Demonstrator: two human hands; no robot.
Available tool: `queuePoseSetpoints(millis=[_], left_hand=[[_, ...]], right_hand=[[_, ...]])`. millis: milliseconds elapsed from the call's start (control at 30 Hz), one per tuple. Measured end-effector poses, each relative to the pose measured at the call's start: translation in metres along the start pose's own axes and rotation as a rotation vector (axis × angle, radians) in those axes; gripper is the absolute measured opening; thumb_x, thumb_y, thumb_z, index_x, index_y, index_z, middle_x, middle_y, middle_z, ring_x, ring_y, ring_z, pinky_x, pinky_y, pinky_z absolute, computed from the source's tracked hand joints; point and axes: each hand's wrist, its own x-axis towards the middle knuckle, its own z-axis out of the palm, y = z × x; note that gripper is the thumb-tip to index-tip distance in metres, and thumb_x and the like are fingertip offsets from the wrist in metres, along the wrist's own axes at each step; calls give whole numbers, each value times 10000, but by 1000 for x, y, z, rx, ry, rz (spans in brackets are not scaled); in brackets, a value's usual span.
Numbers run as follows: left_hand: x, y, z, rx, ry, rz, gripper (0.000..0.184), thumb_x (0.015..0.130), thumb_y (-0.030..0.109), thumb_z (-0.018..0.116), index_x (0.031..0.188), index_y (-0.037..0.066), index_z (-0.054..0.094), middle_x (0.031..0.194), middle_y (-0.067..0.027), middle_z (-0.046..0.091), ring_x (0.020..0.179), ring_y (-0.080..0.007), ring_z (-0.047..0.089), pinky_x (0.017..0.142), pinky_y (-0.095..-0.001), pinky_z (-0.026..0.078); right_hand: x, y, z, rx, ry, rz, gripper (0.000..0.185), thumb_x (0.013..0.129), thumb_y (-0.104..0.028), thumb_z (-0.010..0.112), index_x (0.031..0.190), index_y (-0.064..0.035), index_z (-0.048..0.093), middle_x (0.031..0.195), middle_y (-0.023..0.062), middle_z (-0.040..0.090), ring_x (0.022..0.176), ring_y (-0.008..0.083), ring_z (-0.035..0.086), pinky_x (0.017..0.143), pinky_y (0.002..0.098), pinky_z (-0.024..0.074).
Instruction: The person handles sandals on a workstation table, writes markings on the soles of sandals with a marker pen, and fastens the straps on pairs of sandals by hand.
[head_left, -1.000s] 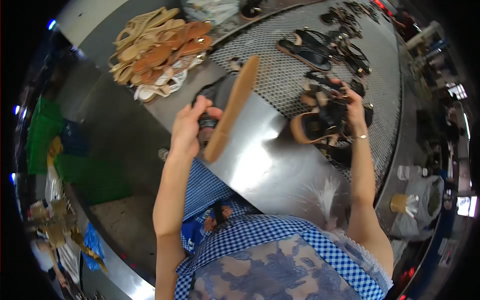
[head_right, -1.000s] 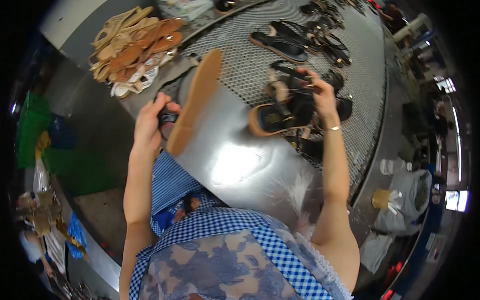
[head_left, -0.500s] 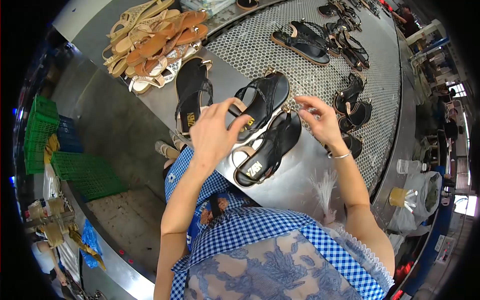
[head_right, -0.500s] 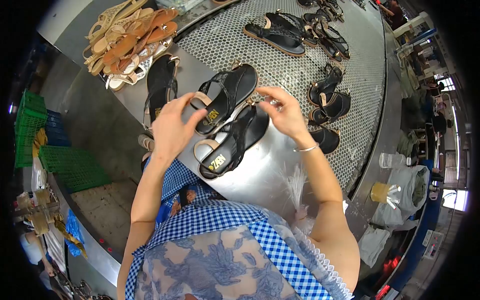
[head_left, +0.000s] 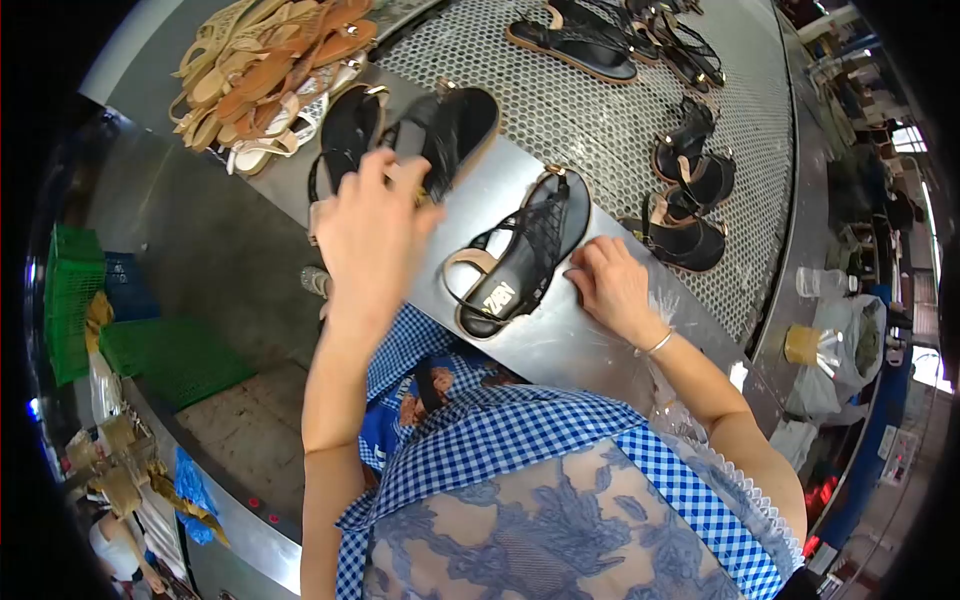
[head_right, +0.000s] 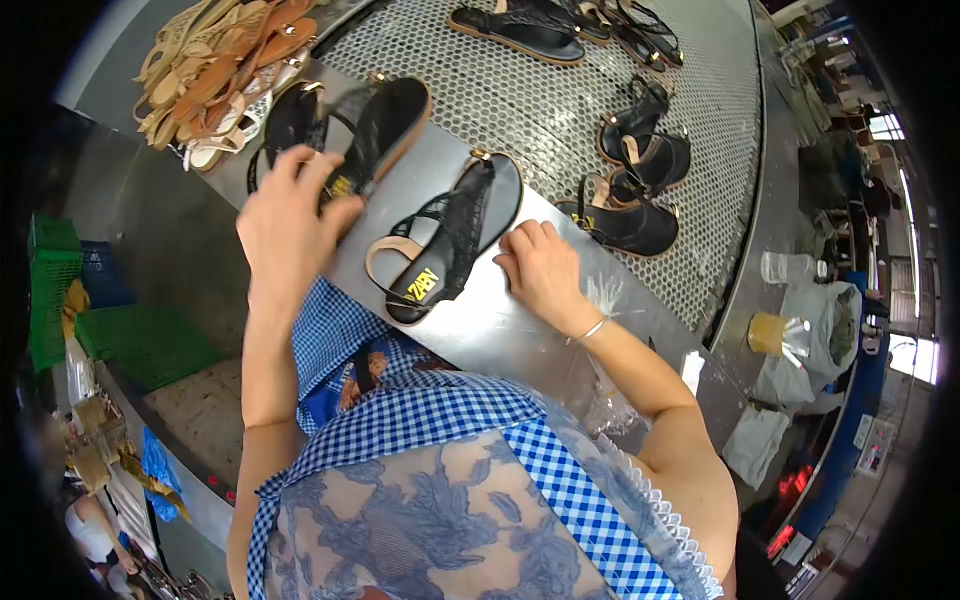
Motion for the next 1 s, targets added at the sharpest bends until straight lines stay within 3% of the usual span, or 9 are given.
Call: queuePoseSetpoints(millis=[67, 167, 267, 367, 433, 633, 733, 867, 1000], left_hand=[[-23, 25, -13, 144, -124, 126, 223, 656, 266, 672, 787, 102, 596, 743, -43, 538, 744, -198, 516, 613, -349, 410], [-70, 65, 21, -568, -443, 600, 92, 735, 185, 572, 709, 99, 591, 719, -64, 569, 717, -221, 582, 564, -342, 494], [-98, 110, 77, -570, -728, 790, 213, 760, 197, 546, 954, 121, 585, 1074, -62, 537, 843, -208, 576, 596, -276, 485], [-109, 132, 111, -466, -599, 828, 278, 774, 212, 540, 1030, 103, 548, 1238, -94, 426, 957, -234, 541, 634, -307, 492], [-102, 133, 105, -408, -700, 899, 262, 792, 218, 528, 1022, 95, 551, 1242, -106, 418, 1032, -258, 498, 671, -343, 491], [-54, 63, 2, -776, -592, 352, 131, 778, 177, 514, 830, 73, 574, 775, -83, 554, 709, -270, 582, 608, -361, 480], [-32, -5, -10, -484, 23, -339, 136, 810, 164, 497, 877, 100, 596, 740, -119, 610, 634, -305, 601, 554, -401, 465], [-23, -68, 13, -29, -408, -396, 173, 780, 166, 494, 865, 105, 631, 768, -171, 621, 719, -350, 602, 640, -431, 476], [-12, -62, -6, -142, -567, -393, 151, 735, 180, 525, 797, 128, 652, 752, -141, 625, 751, -314, 606, 663, -411, 473]], right_hand=[[6, -3, 5, -16, 0, -7, 117, 713, -170, 635, 763, -85, 572, 818, 61, 536, 795, 247, 520, 625, 359, 451], [16, 5, -13, -42, -151, -107, 94, 727, -116, 605, 741, -56, 534, 771, 75, 561, 755, 264, 543, 617, 347, 444], [32, 15, -41, 330, -658, -149, 79, 764, -96, 561, 754, -37, 509, 612, 79, 572, 541, 238, 559, 525, 317, 432], [42, -11, -75, 928, -715, 94, 92, 816, -117, 532, 774, -53, 481, 571, 37, 524, 486, 141, 515, 446, 258, 398], [50, -16, -82, 1413, -266, 4, 42, 873, -73, 462, 834, -64, 448, 526, -33, 405, 410, 46, 365, 353, 186, 283], [114, -40, -46, 1081, -390, 67, 100, 868, -62, 476, 952, -27, 516, 628, -4, 537, 486, 47, 417, 421, 187, 321], [135, -61, -35, 805, -267, -188, 155, 837, -34, 492, 984, -45, 540, 646, 29, 573, 509, 75, 465, 466, 217, 385], [162, -96, -6, -164, -197, -456, 126, 682, -126, 604, 802, -88, 592, 663, 112, 608, 654, 294, 609, 553, 379, 478], [157, -121, 15, 93, -300, -364, 101, 662, -180, 565, 696, -119, 637, 669, 144, 616, 657, 319, 617, 575, 429, 479]])
